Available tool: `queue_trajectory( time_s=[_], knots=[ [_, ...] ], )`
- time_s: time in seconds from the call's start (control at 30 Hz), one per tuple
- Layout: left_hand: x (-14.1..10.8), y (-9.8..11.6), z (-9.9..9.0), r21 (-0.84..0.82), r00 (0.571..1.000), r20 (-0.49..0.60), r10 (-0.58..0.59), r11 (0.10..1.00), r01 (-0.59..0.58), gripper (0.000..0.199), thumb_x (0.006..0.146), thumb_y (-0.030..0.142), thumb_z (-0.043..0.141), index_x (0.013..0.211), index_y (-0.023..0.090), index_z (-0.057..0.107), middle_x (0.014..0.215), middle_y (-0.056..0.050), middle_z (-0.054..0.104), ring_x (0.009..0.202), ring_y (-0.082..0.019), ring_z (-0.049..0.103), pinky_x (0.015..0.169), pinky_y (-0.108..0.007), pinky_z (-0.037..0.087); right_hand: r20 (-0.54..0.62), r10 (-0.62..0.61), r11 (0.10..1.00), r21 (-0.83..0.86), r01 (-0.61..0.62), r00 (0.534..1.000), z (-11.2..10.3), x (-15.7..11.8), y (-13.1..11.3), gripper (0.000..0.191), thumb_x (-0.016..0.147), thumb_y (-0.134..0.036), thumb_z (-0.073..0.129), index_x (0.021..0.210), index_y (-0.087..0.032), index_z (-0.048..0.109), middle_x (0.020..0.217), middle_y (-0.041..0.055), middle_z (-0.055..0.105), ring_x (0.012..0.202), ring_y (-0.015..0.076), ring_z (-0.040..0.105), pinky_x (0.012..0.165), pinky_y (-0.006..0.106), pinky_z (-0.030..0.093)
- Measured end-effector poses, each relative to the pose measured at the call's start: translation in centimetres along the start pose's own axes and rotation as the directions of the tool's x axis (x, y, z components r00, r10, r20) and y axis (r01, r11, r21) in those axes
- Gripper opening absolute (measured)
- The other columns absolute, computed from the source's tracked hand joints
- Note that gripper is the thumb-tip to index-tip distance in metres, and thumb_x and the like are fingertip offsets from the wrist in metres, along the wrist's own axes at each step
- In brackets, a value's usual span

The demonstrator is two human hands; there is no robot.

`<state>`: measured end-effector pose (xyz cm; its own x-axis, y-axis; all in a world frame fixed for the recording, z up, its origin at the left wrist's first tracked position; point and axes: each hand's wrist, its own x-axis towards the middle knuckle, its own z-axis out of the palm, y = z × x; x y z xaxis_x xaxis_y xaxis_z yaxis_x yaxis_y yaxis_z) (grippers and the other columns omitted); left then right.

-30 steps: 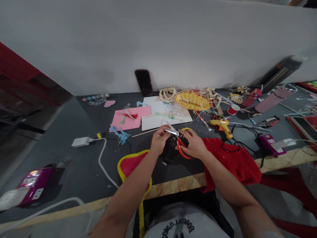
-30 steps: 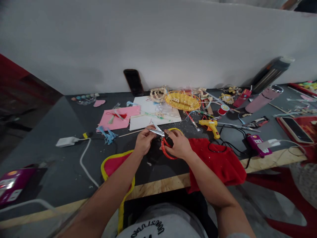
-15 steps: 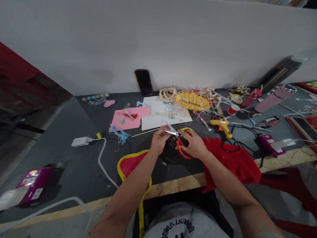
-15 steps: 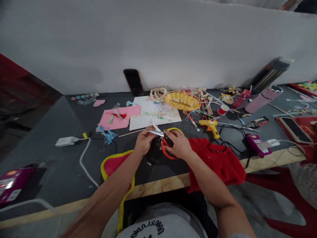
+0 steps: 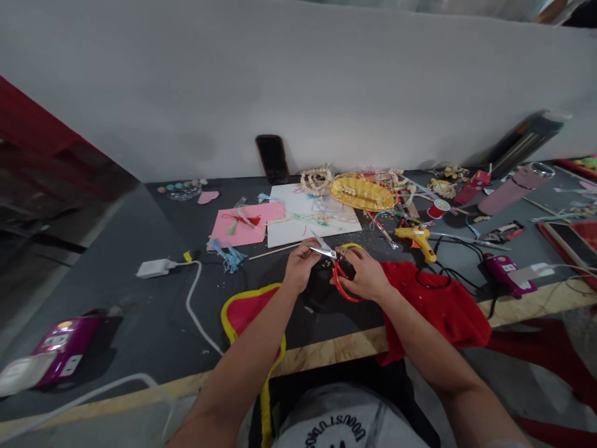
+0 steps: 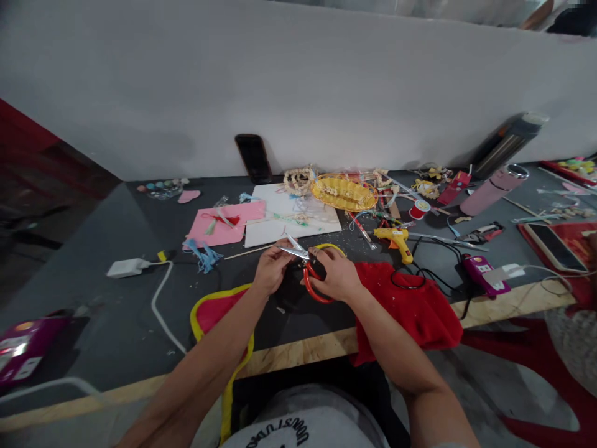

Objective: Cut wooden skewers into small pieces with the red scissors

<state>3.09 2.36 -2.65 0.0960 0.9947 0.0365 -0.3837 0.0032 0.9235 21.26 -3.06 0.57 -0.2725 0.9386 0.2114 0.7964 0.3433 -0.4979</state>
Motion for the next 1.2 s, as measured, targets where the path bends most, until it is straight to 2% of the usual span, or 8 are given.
queue_trajectory(
  time_s=[0.2, 0.5, 0.6, 0.8, 1.0, 1.2],
  knots=[
    [-0.14, 0.45, 0.13, -0.02, 0.999, 0.031, -0.021, 1.0, 0.022, 0.015, 0.058, 0.023, 0.082, 0.066, 0.017, 0.071, 0.101, -0.004, 0.064, 0.079, -0.013, 0.058, 0.07, -0.025, 0.045, 0.019, -0.026, 1.0, -0.002, 0.026, 0.999, -0.35, 0.05, -0.13, 0.074, 0.075, -0.058, 0.067, 0.135, -0.019, 0.048, 0.122, 0.0132, 0.057, 0.118, 0.0286, 0.052, 0.1, 0.044, 0.048],
    [-0.22, 0.35, 0.12, -0.023, 0.999, 0.013, -0.034, 0.999, 0.035, 0.018, 0.057, 0.028, 0.084, 0.067, 0.018, 0.072, 0.103, -0.005, 0.065, 0.081, -0.015, 0.058, 0.069, -0.026, 0.046, 0.005, -0.052, 0.999, 0.006, 0.052, 0.999, 0.0, 0.03, 0.31, 0.073, 0.076, -0.057, 0.068, 0.136, -0.021, 0.049, 0.121, 0.0126, 0.06, 0.115, 0.0268, 0.056, 0.097, 0.042, 0.05],
    [-0.22, 0.26, 0.15, -0.005, 1.0, 0.001, -0.024, 1.0, 0.024, 0.021, 0.058, 0.032, 0.083, 0.069, 0.018, 0.073, 0.099, -0.005, 0.065, 0.08, -0.015, 0.057, 0.069, -0.025, 0.046, -0.004, -0.066, 0.998, -0.006, 0.066, 0.998, 0.05, -0.08, 0.24, 0.071, 0.077, -0.056, 0.068, 0.135, -0.02, 0.049, 0.119, 0.012, 0.062, 0.113, 0.0263, 0.057, 0.097, 0.041, 0.05],
    [-0.19, 0.27, 0.25, 0.019, 1.0, -0.009, -0.026, 0.999, 0.026, 0.025, 0.059, 0.031, 0.083, 0.076, 0.019, 0.071, 0.089, -0.002, 0.064, 0.076, -0.013, 0.057, 0.071, -0.024, 0.046, -0.012, -0.008, 1.0, 0.03, 0.009, 1.0, 0.03, -0.04, -0.13, 0.068, 0.078, -0.055, 0.067, 0.134, -0.021, 0.05, 0.121, 0.0107, 0.062, 0.114, 0.0252, 0.058, 0.099, 0.039, 0.049],
    [-0.12, 0.51, 0.29, 0.054, 1.0, -0.012, 0.01, 0.999, -0.009, 0.019, 0.058, 0.024, 0.081, 0.072, 0.018, 0.069, 0.09, -0.001, 0.062, 0.076, -0.012, 0.056, 0.07, -0.024, 0.044, 0.027, 0.031, 0.999, -0.008, -0.031, 0.999, -0.1, 0.12, -0.09, 0.073, 0.075, -0.059, 0.066, 0.135, -0.021, 0.047, 0.123, 0.0121, 0.058, 0.117, 0.0275, 0.055, 0.098, 0.042, 0.049],
    [-0.14, 0.61, 0.23, 0.1, 1.0, 0.029, 0.0, 0.995, -0.003, 0.015, 0.061, 0.023, 0.077, 0.07, 0.017, 0.067, 0.084, -0.001, 0.059, 0.073, -0.012, 0.053, 0.068, -0.024, 0.043, 0.018, 0.003, 0.999, -0.037, -0.003, 1.0, -0.23, 0.1, -0.23, 0.075, 0.075, -0.061, 0.066, 0.134, -0.019, 0.048, 0.12, 0.0134, 0.057, 0.116, 0.0287, 0.053, 0.099, 0.044, 0.048]
  ],
)
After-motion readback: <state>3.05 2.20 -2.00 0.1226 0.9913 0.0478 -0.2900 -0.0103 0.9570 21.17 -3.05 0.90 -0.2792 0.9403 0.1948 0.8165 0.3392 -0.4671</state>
